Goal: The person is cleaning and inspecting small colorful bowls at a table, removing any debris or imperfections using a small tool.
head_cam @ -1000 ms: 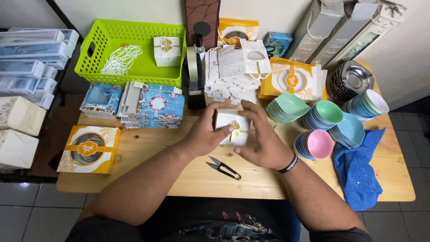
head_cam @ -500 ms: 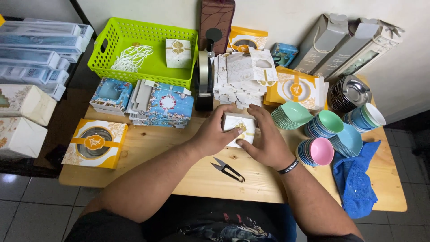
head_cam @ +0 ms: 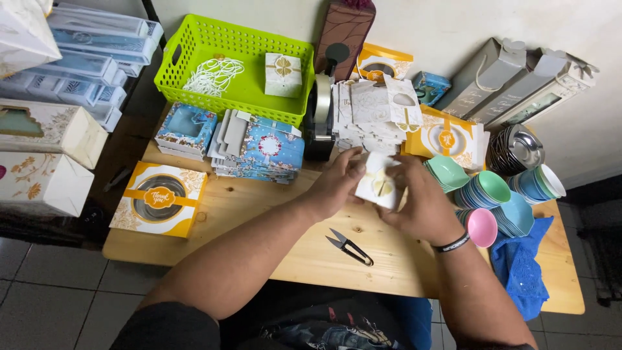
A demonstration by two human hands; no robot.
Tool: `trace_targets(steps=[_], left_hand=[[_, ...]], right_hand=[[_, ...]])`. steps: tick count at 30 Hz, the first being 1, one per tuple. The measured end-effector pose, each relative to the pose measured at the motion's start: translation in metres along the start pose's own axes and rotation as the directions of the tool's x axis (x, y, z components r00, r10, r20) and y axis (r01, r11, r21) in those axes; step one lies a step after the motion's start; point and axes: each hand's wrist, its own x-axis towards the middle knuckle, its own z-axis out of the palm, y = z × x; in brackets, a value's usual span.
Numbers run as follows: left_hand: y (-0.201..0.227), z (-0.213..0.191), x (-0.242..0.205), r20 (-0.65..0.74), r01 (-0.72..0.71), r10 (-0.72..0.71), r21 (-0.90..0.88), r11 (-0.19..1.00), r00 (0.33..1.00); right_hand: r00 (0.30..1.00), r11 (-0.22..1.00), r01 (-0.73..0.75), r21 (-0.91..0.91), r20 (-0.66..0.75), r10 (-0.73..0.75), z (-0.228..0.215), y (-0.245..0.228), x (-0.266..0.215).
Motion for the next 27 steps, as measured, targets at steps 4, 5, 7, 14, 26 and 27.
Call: trace_targets(steps=[4, 5, 7, 14, 26, 27], left_hand=[[-0.015, -0.01, 0.011, 0.014, -0.034, 0.035, -0.059, 0.998, 0.999], [-0.023, -0.013, 0.014, 0.025, -0.025, 0.023, 0.077, 0.997, 0.999], [-0.024, -0.012, 0.013, 0.034, -0.02, 0.013, 0.215, 0.976, 0.999], [0.014, 0.001, -0.005, 0.128, -0.087, 0.011, 0.604, 0.792, 0.992], [0.034, 0.002, -0.012, 0.101, 0.006, -0.107, 0.701, 0.714, 0.989], [0.032, 0.0, -0.01, 0.122, -0.033, -0.076, 0.709, 0.704, 0.99]], right_hand=[[0.984, 0.996, -0.084, 0.036, -0.155, 0.089, -0.021, 0.016, 0.039], [0.981, 0.997, -0.023, 0.076, -0.189, 0.037, -0.022, 0.02, 0.055], [0.974, 0.993, 0.044, 0.113, -0.228, -0.017, -0.015, 0.013, 0.095], [0.976, 0.983, 0.18, -0.034, 0.132, -0.175, 0.056, -0.04, 0.221], [0.782, 0.923, 0.026, -0.385, 0.583, 0.221, 0.115, -0.045, 0.282], [0.782, 0.905, 0.057, -0.422, 0.583, 0.223, 0.116, -0.044, 0.284]])
